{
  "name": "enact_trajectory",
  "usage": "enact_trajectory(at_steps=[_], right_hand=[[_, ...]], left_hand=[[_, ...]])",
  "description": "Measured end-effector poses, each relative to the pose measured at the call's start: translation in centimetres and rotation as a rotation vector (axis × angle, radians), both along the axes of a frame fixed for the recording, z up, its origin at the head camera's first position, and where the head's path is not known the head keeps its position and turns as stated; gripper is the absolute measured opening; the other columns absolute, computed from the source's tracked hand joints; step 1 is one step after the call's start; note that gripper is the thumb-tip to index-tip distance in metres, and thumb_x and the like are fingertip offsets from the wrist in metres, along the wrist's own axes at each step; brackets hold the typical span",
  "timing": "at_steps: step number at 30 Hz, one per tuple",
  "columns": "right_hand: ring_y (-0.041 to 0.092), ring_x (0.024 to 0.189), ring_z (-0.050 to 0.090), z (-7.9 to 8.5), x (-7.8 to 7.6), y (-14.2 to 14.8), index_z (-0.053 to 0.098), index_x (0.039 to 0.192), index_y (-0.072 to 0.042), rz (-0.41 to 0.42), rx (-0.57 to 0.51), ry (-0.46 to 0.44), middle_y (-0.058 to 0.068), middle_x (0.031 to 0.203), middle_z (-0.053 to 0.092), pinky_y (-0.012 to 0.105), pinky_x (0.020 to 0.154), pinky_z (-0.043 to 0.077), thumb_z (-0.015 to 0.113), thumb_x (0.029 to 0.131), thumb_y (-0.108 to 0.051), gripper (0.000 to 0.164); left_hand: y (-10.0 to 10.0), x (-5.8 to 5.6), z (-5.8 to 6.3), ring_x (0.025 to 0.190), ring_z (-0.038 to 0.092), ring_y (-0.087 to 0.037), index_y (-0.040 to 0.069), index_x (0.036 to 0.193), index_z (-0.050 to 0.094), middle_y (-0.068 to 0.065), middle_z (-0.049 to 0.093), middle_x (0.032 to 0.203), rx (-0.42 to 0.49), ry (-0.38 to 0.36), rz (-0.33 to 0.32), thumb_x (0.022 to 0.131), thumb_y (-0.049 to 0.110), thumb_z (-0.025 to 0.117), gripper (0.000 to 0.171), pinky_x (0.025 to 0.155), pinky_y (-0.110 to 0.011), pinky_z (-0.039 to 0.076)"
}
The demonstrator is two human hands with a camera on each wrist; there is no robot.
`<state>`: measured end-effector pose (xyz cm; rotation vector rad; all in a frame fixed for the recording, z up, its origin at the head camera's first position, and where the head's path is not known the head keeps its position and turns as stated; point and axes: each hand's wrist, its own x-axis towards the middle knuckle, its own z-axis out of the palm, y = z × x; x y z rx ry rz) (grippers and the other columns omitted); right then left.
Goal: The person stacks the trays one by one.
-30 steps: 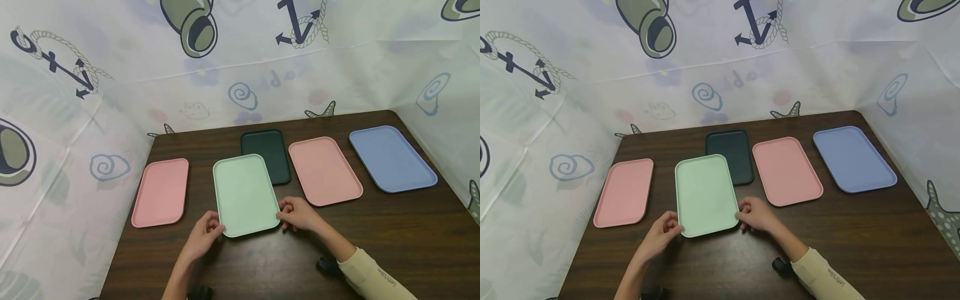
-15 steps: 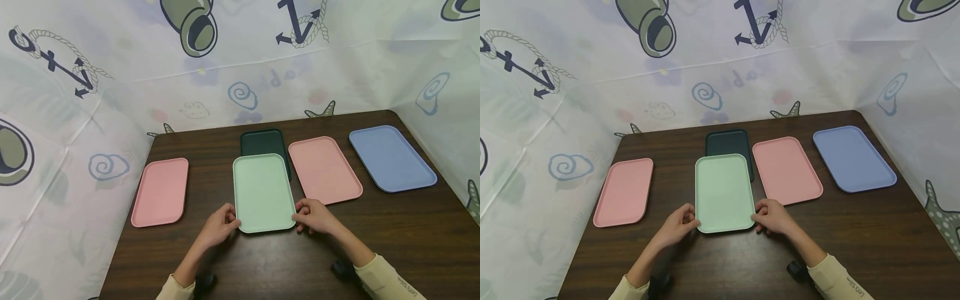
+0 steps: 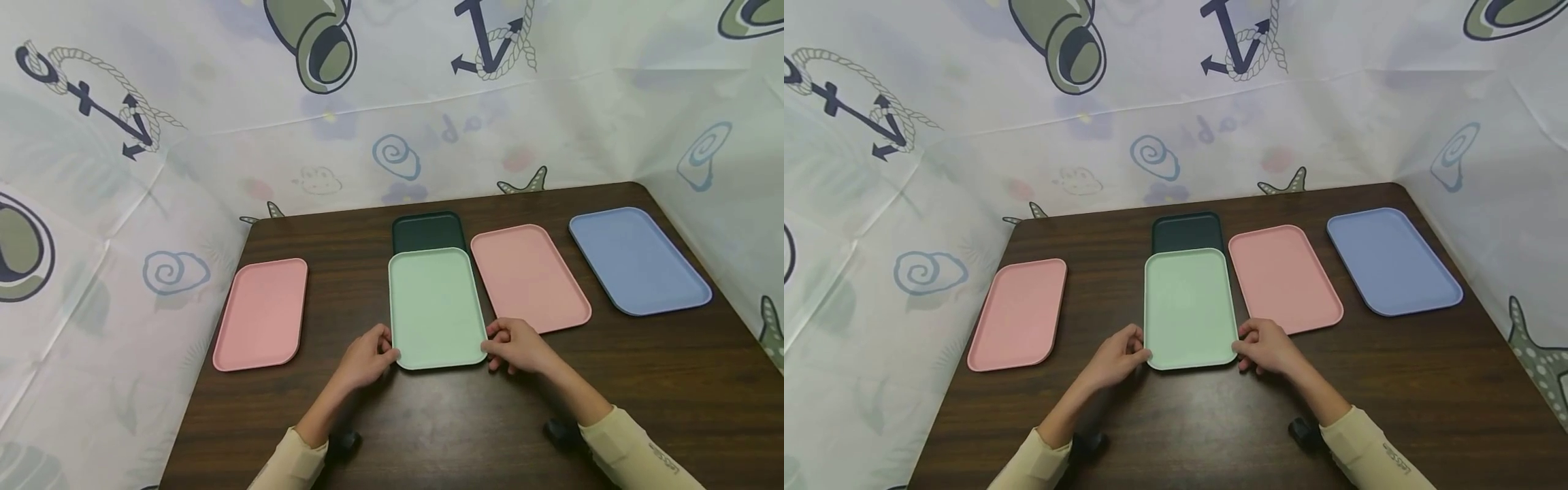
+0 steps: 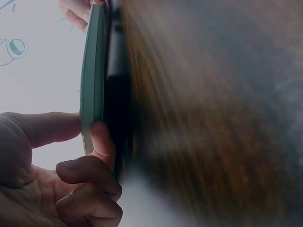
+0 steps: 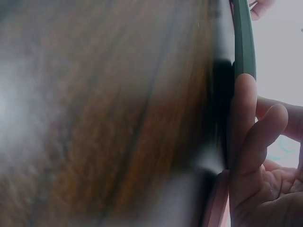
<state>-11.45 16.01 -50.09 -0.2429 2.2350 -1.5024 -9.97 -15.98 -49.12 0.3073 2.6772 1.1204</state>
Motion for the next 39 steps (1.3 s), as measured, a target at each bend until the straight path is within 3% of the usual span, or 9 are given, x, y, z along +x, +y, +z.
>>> enact_trajectory(at_steps=[11, 30, 39], right_hand=[[0.023, 0.059, 0.068, -0.2, -1.0, -0.2, 0.053, 0.112, 0.009, -0.041, 0.038, 0.006, 0.009, 0.073, 0.069, 0.033, 0.044, 0.048, 0.065, 0.091, -0.011, 0.031], [0.021, 0.059, 0.067, 1.0, -2.9, -1.4, 0.058, 0.12, 0.009, -0.109, 0.17, 0.068, 0.007, 0.073, 0.067, 0.033, 0.046, 0.049, 0.063, 0.092, -0.011, 0.034], [0.021, 0.054, 0.065, 0.8, -3.9, -1.6, 0.062, 0.123, 0.008, -0.13, 0.215, 0.152, 0.004, 0.071, 0.068, 0.032, 0.045, 0.048, 0.064, 0.092, -0.013, 0.037]], left_hand=[[0.2, -1.4, -0.4, 0.063, 0.052, -0.011, 0.007, 0.098, 0.06, 0.006, 0.061, 0.075, -0.015, -0.008, 0.05, 0.086, 0.017, 0.067, 0.017, 0.068, -0.034, 0.043], [0.5, -3.6, -0.3, 0.064, 0.051, -0.014, 0.008, 0.101, 0.06, 0.006, 0.06, 0.076, -0.048, 0.01, 0.12, 0.088, 0.017, 0.062, 0.017, 0.067, -0.034, 0.041], [0.8, -4.7, -0.4, 0.065, 0.051, -0.014, 0.009, 0.105, 0.06, 0.006, 0.059, 0.077, -0.073, 0.034, 0.157, 0.09, 0.018, 0.062, 0.018, 0.064, -0.034, 0.041]])
